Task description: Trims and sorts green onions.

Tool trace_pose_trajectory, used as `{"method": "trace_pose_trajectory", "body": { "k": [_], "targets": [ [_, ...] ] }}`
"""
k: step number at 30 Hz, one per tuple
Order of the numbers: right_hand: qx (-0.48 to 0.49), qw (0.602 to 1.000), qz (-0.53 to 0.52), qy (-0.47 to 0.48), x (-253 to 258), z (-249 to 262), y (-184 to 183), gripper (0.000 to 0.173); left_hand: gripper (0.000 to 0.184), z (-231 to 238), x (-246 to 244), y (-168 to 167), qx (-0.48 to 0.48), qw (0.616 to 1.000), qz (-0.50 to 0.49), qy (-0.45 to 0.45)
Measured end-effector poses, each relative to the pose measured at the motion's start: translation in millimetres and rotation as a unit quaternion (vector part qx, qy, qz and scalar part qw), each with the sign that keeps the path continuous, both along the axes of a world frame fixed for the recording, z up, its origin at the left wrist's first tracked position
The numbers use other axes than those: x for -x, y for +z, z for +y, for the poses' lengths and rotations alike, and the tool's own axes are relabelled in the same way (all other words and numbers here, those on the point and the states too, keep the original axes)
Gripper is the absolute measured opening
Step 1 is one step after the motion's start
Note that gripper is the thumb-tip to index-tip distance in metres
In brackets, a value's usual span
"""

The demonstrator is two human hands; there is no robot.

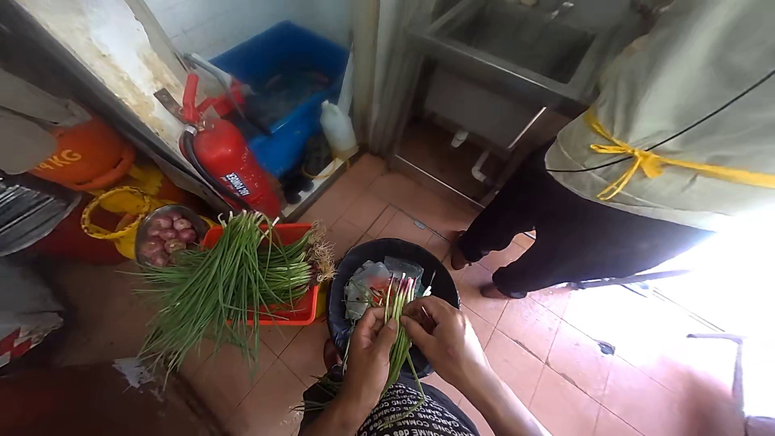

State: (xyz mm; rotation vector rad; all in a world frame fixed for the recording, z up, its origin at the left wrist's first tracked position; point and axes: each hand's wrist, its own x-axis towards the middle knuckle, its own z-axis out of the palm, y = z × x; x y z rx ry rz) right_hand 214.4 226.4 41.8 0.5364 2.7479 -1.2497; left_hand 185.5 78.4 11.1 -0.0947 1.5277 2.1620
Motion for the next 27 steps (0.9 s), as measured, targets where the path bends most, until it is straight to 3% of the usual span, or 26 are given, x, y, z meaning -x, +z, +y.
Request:
{"method": "trace_pose_trajectory", "body": {
  "k": [4, 6, 9, 12, 17, 24, 25, 27],
  "targets": [
    [-0.08, 0.997, -0.01, 0.002, 1, -9, 3, 0.021, 0.018, 2, -1, -6, 0.047, 0.998, 0.029, 0.007],
    [-0.023, 0.998, -0.056, -0.018, 4, -7, 5, 0.02, 0.02, 2, -1, -7, 0.062, 0.998, 0.022, -0.013],
    [0.155, 0.984, -0.049, -0.072, 4, 2, -3, 0.012, 0.022, 3, -1, -6, 0.046, 0.998, -0.01, -0.051],
    [0.333, 0.932, -0.033, -0.139, 1, 9, -4, 0.014, 0.023, 3, -1, -5, 0.045, 0.996, -0.029, -0.066],
    [0.511, 0.835, -0.001, -0.204, -1, 33, 0, 0.024, 0.022, 1, 0, -3, 0.067, 0.993, -0.008, -0.093],
    [0.599, 0.748, 0.223, -0.179, -7, 99, 16, 0.024, 0.021, -5, -2, -5, 0.12, 0.986, 0.04, -0.111],
    [0.58, 0.756, 0.247, -0.176, -10, 109, 18, 0.026, 0.021, -6, -1, -4, 0.123, 0.986, 0.043, -0.105],
    [0.454, 0.83, 0.25, -0.207, -14, 121, 14, 0.03, 0.021, -8, 1, -1, 0.122, 0.986, 0.057, -0.093]
  ]
}}
